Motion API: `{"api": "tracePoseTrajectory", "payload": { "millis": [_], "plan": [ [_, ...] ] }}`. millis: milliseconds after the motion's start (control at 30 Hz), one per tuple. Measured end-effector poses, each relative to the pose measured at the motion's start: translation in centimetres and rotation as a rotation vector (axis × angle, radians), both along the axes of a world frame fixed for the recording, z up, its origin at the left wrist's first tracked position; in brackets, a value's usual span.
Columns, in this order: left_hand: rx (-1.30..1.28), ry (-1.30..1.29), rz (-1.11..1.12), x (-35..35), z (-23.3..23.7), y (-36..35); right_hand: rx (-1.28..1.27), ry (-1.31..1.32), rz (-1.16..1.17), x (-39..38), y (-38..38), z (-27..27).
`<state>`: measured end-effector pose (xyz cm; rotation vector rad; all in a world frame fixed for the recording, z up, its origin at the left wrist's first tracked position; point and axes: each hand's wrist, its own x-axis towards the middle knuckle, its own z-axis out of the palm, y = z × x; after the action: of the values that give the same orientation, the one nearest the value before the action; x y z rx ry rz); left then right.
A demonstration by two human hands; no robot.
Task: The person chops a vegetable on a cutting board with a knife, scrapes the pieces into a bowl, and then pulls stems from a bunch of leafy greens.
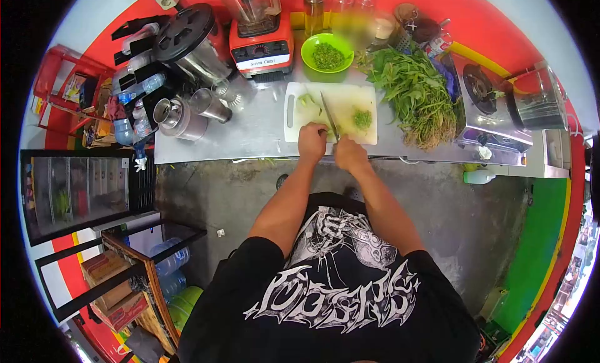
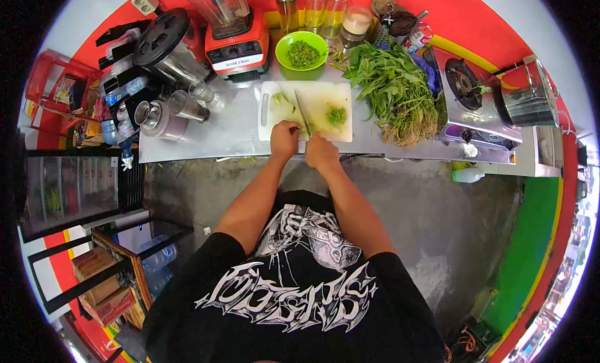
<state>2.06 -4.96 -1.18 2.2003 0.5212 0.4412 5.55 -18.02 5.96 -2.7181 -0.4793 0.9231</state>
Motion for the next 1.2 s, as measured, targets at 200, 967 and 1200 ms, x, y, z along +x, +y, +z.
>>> {"api": "tracePoseTrajectory", "payload": {
  "millis": [200, 967, 1200],
  "plan": [
    [-0.056, 0.036, -0.031, 0.3, 0.0, 0.4, 0.049, -0.025, -0.054, -0.3, -0.1, -1.5],
    [-0.195, 0.067, -0.061, 0.6, -0.7, 1.1, 0.021, -0.007, 0.018, -0.1, 0.6, -0.1],
    [-0.182, 0.076, -0.077, 0.8, -0.3, 1.3, -0.031, -0.026, 0.045, -1.0, 0.6, 0.5]
  ]
}}
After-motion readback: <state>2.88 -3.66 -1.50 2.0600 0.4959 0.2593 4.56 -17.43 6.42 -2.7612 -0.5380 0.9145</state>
